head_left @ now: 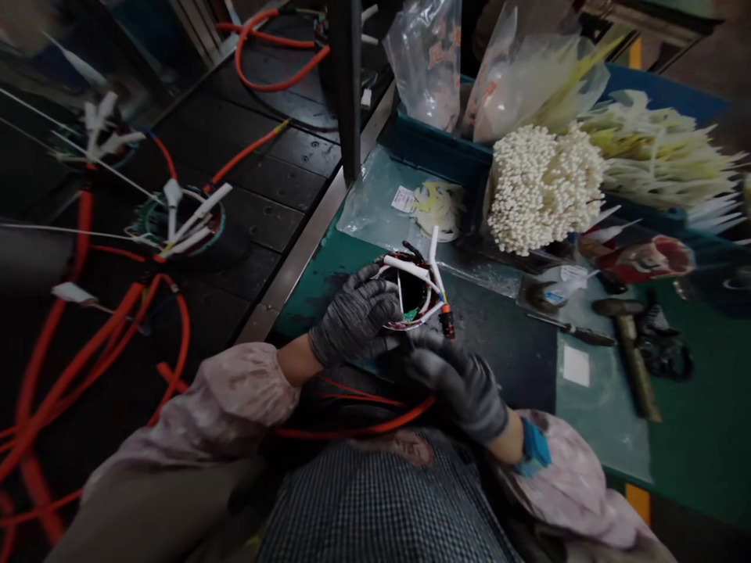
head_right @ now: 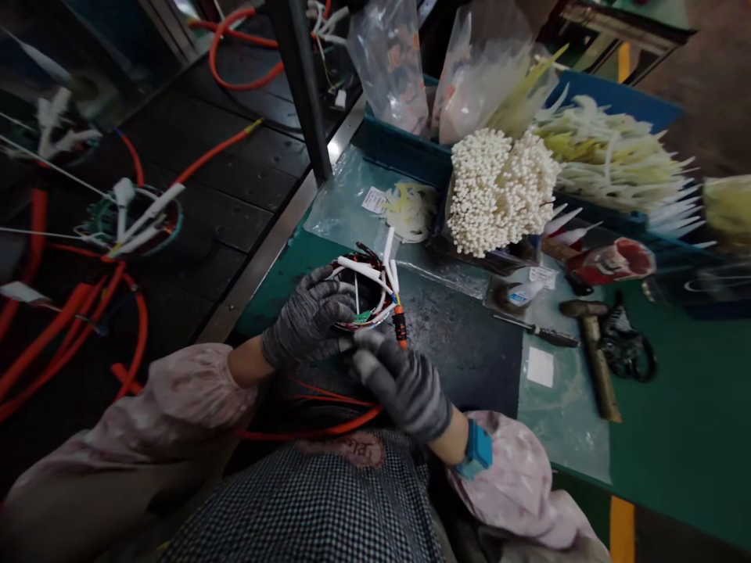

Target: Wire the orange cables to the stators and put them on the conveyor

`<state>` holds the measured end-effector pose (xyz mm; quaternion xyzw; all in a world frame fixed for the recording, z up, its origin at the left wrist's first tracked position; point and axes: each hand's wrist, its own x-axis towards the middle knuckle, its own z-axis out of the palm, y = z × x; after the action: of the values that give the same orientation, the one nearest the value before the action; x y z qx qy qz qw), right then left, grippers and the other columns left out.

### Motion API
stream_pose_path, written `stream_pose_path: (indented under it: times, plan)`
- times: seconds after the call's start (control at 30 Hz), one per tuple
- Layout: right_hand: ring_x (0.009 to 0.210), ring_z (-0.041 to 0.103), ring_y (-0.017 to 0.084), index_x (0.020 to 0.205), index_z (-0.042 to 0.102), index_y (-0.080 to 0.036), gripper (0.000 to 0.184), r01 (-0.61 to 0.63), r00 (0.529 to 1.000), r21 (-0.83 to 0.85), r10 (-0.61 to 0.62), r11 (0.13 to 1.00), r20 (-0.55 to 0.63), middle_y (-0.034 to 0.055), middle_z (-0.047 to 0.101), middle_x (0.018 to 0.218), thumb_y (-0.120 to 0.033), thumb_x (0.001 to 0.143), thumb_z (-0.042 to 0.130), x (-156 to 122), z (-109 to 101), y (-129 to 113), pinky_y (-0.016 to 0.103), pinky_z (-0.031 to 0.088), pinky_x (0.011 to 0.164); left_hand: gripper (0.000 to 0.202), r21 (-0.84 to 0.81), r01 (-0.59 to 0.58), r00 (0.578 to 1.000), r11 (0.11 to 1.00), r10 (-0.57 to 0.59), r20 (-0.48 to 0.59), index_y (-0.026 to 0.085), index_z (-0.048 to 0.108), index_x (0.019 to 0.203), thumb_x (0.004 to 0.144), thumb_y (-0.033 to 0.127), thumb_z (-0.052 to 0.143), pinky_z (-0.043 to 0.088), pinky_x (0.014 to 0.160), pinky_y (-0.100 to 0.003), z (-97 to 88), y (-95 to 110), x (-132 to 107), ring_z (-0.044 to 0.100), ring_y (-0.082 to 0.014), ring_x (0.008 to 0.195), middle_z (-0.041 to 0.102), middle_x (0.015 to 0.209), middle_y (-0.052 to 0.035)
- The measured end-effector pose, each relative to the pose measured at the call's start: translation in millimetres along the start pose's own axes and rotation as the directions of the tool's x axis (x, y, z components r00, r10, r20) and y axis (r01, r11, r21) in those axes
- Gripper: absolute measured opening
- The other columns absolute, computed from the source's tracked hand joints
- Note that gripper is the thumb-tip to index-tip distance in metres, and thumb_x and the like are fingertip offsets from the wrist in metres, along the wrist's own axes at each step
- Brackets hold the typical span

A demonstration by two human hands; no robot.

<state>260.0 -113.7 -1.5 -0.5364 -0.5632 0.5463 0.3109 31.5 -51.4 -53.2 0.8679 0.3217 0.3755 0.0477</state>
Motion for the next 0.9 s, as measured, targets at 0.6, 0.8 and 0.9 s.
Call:
stream_pose_path:
  times: [0.6,0.8,0.9]
  plan:
    - [0.085,0.076,0.021,0.105,0.083,-0.024,0.025,0.255,0.945,0.028,-0.255,0.967,0.207,0.0034,0.084,0.097,-0.045,0.095,0.074,77,-26,-28,0.034,0.062,0.079,0.012,-0.100,0.010,0.995,0.995,-0.020,-0.096,0.025,0.070,0.103,0.097,0.034,0.074,0.047,0.125,-0.054,-0.3,2,10,0.077,-0.0215,0.109,0.081,0.109,-0.0025]
    - [0.077,0.076,0.018,0.093,0.082,-0.024,0.013,0.324,0.946,-0.049,-0.323,0.945,0.024,0.0018,0.084,0.089,-0.027,0.081,0.080,77,-24,-22,0.030,0.063,0.072,0.016,-0.146,0.037,0.997,0.989,-0.047,-0.064,0.023,0.063,0.095,0.096,0.033,0.077,0.042,0.129,-0.053,0.0,0,7,0.077,-0.0215,0.109,0.079,0.108,-0.0034]
    - [0.074,0.075,0.018,0.093,0.082,-0.023,0.012,0.349,0.937,-0.069,-0.349,0.935,0.010,0.0016,0.083,0.085,-0.027,0.082,0.079,78,-19,-19,0.029,0.061,0.068,0.018,-0.134,0.013,0.997,0.991,-0.024,-0.079,0.023,0.062,0.093,0.097,0.034,0.076,0.043,0.128,-0.052,-0.5,1,7,0.077,-0.0221,0.108,0.079,0.107,-0.0043]
